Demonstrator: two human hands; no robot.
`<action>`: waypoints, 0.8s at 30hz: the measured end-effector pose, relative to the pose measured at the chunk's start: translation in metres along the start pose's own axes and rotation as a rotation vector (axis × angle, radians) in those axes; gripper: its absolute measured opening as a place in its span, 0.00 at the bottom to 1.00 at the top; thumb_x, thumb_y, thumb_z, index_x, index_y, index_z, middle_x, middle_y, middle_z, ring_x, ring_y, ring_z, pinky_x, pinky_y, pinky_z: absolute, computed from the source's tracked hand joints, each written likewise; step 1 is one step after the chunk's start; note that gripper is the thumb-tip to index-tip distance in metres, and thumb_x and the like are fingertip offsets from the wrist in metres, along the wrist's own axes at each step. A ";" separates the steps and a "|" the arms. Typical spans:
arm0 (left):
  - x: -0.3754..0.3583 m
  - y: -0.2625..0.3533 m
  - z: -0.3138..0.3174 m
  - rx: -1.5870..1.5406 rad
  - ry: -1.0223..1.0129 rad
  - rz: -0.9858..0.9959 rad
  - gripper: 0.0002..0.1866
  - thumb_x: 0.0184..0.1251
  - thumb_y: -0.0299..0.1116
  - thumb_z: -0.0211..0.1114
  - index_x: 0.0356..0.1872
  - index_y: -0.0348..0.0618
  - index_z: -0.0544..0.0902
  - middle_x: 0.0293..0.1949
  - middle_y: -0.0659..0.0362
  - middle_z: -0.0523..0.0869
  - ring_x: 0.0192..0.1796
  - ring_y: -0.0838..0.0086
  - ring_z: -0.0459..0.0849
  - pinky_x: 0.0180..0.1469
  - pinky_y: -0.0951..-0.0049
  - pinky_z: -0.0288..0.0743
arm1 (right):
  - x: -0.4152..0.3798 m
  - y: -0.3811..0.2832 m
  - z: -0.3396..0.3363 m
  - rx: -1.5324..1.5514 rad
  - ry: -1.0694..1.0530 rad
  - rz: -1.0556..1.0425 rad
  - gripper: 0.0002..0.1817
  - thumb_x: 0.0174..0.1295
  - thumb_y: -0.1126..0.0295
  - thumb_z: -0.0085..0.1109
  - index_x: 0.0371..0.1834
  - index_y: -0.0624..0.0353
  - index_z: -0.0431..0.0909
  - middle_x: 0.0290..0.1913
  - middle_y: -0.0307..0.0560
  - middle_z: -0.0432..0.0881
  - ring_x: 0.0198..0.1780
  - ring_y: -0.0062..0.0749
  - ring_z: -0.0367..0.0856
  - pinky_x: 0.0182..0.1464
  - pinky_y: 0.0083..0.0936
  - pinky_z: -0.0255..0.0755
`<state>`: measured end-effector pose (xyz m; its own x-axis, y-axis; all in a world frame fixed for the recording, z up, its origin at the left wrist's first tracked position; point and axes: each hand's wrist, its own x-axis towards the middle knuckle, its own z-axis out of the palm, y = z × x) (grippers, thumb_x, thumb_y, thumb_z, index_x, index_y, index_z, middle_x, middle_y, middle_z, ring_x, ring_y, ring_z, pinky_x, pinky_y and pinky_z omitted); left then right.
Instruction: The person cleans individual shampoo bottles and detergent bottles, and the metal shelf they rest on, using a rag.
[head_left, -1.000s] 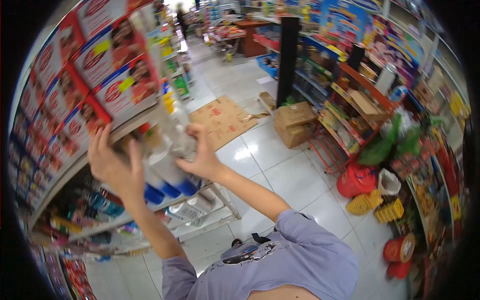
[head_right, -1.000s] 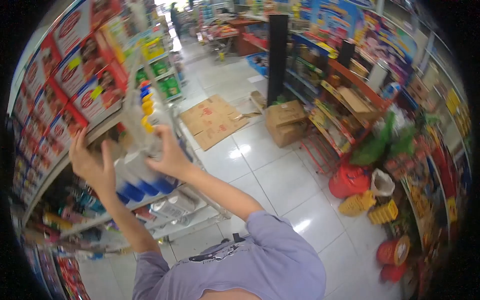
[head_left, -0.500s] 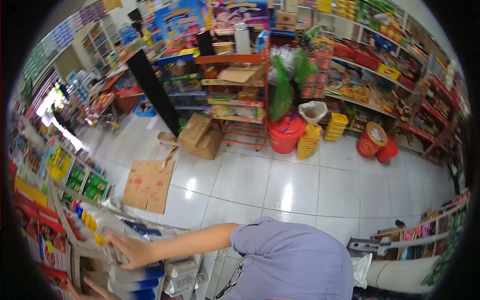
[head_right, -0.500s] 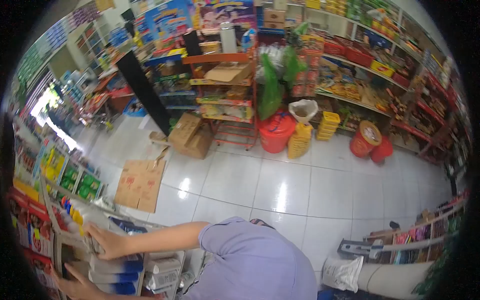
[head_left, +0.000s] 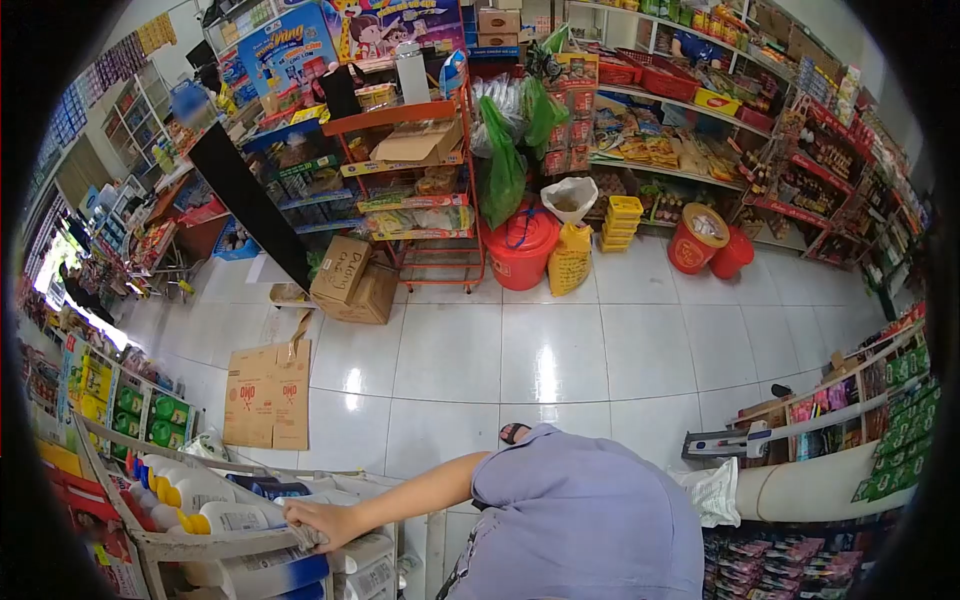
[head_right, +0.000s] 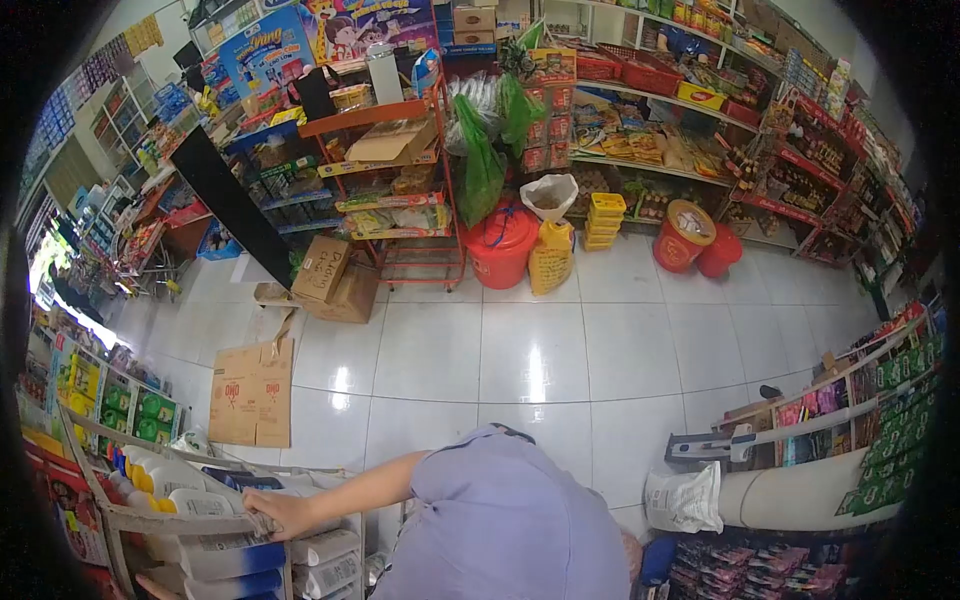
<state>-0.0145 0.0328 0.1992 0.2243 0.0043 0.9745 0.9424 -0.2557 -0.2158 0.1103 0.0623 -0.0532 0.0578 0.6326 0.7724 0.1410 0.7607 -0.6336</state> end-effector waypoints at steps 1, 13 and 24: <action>0.001 0.002 0.001 -0.049 0.008 -0.020 0.26 0.57 0.54 0.48 0.40 0.38 0.73 0.37 0.53 0.73 0.38 0.63 0.72 0.43 0.64 0.65 | 0.000 -0.001 0.000 0.019 -0.012 -0.003 0.32 0.29 0.74 0.62 0.41 0.60 0.54 0.40 0.51 0.58 0.42 0.43 0.60 0.47 0.28 0.56; -0.016 -0.025 0.004 -0.137 -0.170 -0.111 0.19 0.57 0.33 0.55 0.50 0.36 0.69 0.50 0.51 0.70 0.54 0.61 0.66 0.55 0.65 0.58 | 0.062 -0.048 -0.003 0.029 0.065 0.031 0.28 0.33 0.76 0.61 0.39 0.57 0.56 0.36 0.47 0.62 0.40 0.38 0.64 0.46 0.25 0.59; -0.013 -0.015 0.000 -0.205 -0.186 -0.237 0.23 0.48 0.29 0.59 0.50 0.40 0.69 0.50 0.53 0.68 0.55 0.62 0.63 0.56 0.65 0.53 | 0.158 -0.110 -0.007 0.047 0.100 -0.243 0.30 0.31 0.78 0.61 0.39 0.59 0.54 0.37 0.50 0.60 0.40 0.39 0.62 0.46 0.24 0.59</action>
<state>-0.0320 0.0364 0.1900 0.0645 0.2574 0.9641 0.9083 -0.4153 0.0501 0.1111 0.0772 0.1388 0.1256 0.4148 0.9012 0.1164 0.8960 -0.4286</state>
